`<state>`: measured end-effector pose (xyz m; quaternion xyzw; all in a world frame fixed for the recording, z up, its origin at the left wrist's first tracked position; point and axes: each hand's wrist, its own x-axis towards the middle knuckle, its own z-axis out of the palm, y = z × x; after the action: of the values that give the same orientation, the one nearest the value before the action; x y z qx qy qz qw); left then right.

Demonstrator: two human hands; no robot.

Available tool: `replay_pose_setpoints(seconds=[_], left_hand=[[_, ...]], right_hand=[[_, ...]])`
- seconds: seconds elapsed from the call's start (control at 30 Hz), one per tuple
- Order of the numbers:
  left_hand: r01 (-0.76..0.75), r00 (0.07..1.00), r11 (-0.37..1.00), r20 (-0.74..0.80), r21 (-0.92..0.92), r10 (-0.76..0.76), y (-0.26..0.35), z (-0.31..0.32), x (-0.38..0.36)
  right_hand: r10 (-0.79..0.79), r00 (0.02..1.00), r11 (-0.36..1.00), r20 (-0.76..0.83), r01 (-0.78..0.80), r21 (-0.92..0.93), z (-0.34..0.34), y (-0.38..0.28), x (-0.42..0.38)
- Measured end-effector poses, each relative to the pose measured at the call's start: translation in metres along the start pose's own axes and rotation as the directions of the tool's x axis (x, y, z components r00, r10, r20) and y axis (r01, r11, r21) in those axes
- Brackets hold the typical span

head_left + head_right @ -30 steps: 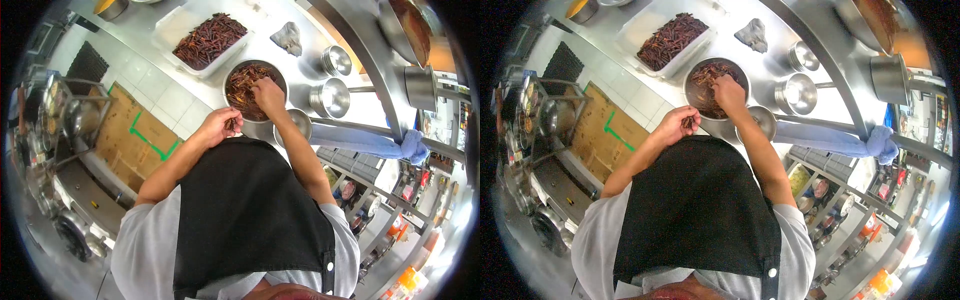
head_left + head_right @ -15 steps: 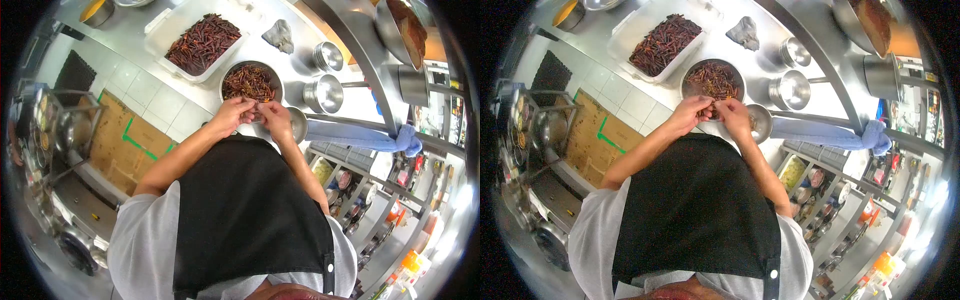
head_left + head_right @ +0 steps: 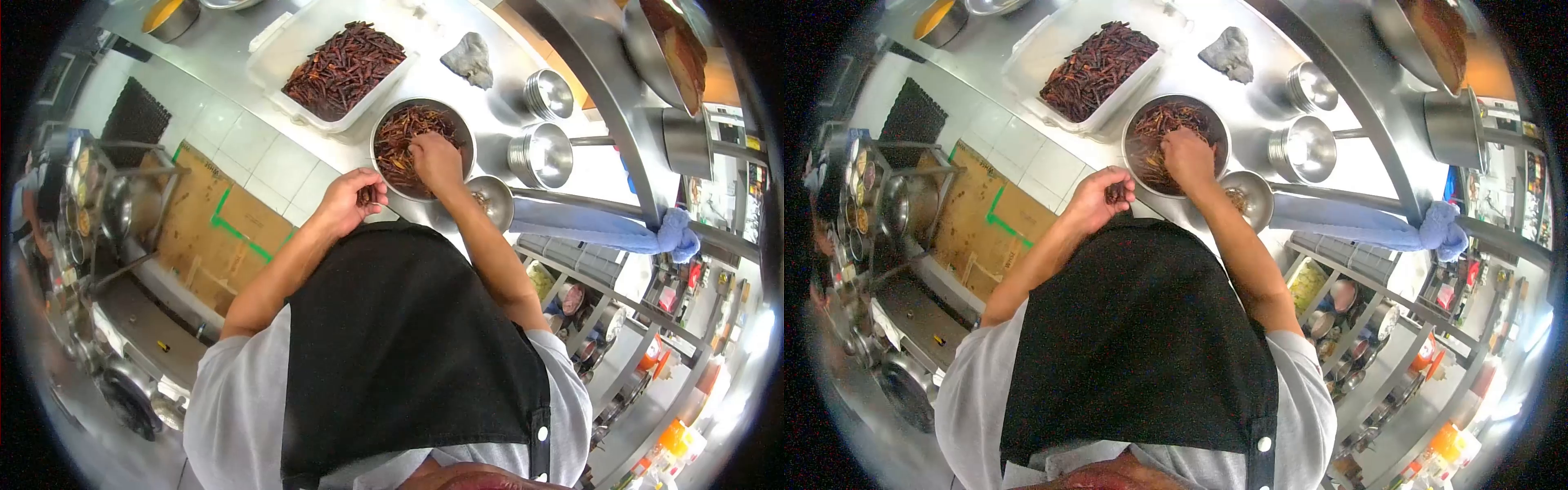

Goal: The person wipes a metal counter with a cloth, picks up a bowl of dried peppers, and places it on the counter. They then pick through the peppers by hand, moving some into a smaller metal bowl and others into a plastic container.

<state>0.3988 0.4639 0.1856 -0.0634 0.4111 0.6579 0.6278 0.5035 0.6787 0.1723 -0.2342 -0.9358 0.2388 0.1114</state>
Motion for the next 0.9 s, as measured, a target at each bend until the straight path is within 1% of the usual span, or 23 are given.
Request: replay_pose_setpoints(seconds=[0.07, 0.1, 0.13, 0.2, 0.23, 0.33, 0.37, 0.47, 0.57, 0.67, 0.7, 0.73, 0.77, 0.8, 0.83, 0.9], left_hand=[[-0.02, 1.0, 1.0, 0.002, 0.011, 0.02, 0.002, 0.004, -0.003], [-0.024, 1.0, 1.0, 0.01, 0.003, 0.024, 0.003, 0.008, -0.003], [-0.028, 0.999, 1.0, 0.022, -0.003, 0.028, 0.004, 0.012, 0.0], [-0.013, 0.999, 1.0, 0.047, 0.002, 0.013, 0.002, 0.03, 0.01], [-0.006, 0.998, 1.0, 0.065, 0.007, 0.005, 0.003, 0.039, 0.016], [0.002, 0.99, 0.999, 0.144, -0.038, 0.003, -0.01, 0.041, 0.039], [-0.016, 0.986, 0.999, 0.163, -0.045, 0.023, -0.013, 0.043, 0.042], [0.094, 0.985, 0.993, 0.151, -0.073, -0.082, -0.022, 0.045, 0.045], [0.193, 0.966, 0.974, 0.198, -0.122, -0.167, -0.025, 0.05, 0.048], [0.256, 0.959, 0.948, 0.176, -0.19, -0.223, -0.026, 0.044, 0.058], [0.237, 0.961, 0.956, 0.188, -0.174, -0.204, -0.024, 0.043, 0.056], [0.217, 0.963, 0.963, 0.198, -0.158, -0.184, -0.022, 0.039, 0.053], [0.195, 0.965, 0.97, 0.205, -0.143, -0.163, -0.019, 0.036, 0.048], [0.177, 0.972, 0.976, 0.179, -0.128, -0.152, -0.018, 0.031, 0.044], [0.16, 0.978, 0.981, 0.154, -0.112, -0.142, -0.017, 0.027, 0.038], [0.153, 0.982, 0.984, 0.123, -0.096, -0.141, -0.013, 0.02, 0.027]], right_hand=[[0.021, 0.995, 0.995, -0.098, -0.011, 0.096, -0.006, 0.0, -0.004], [0.129, 0.988, 0.983, -0.082, -0.116, 0.144, -0.011, -0.002, -0.008], [0.237, 0.97, 0.938, -0.055, -0.213, 0.274, -0.015, -0.005, -0.013], [0.432, 0.901, 0.772, 0.034, -0.389, 0.504, -0.034, -0.023, -0.022], [0.504, 0.845, 0.623, 0.181, -0.5, 0.601, -0.05, -0.037, -0.033], [0.475, 0.856, 0.567, 0.205, -0.476, 0.672, -0.043, -0.035, -0.056], [0.483, 0.852, 0.532, 0.2, -0.467, 0.707, -0.044, -0.037, -0.061], [0.506, 0.804, 0.3, 0.313, -0.504, 0.81, -0.048, -0.019, -0.075], [0.316, 0.827, -0.005, 0.466, -0.489, 0.872, -0.058, -0.009, -0.093], [0.421, 0.8, 0.069, 0.428, -0.499, 0.864, -0.066, 0.016, -0.117], [0.5, 0.759, 0.283, 0.418, -0.599, 0.749, -0.073, 0.032, -0.121], [0.504, 0.812, 0.591, 0.295, -0.573, 0.567, -0.077, 0.047, -0.126], [0.459, 0.869, 0.816, 0.184, -0.494, 0.301, -0.083, 0.051, -0.124], [0.372, 0.923, 0.928, 0.1, -0.372, -0.014, -0.085, 0.053, -0.123], [0.506, 0.826, 0.862, 0.248, -0.472, -0.187, -0.088, 0.058, -0.116], [0.436, 0.886, 0.896, 0.155, -0.411, -0.17, -0.097, 0.024, -0.085]])
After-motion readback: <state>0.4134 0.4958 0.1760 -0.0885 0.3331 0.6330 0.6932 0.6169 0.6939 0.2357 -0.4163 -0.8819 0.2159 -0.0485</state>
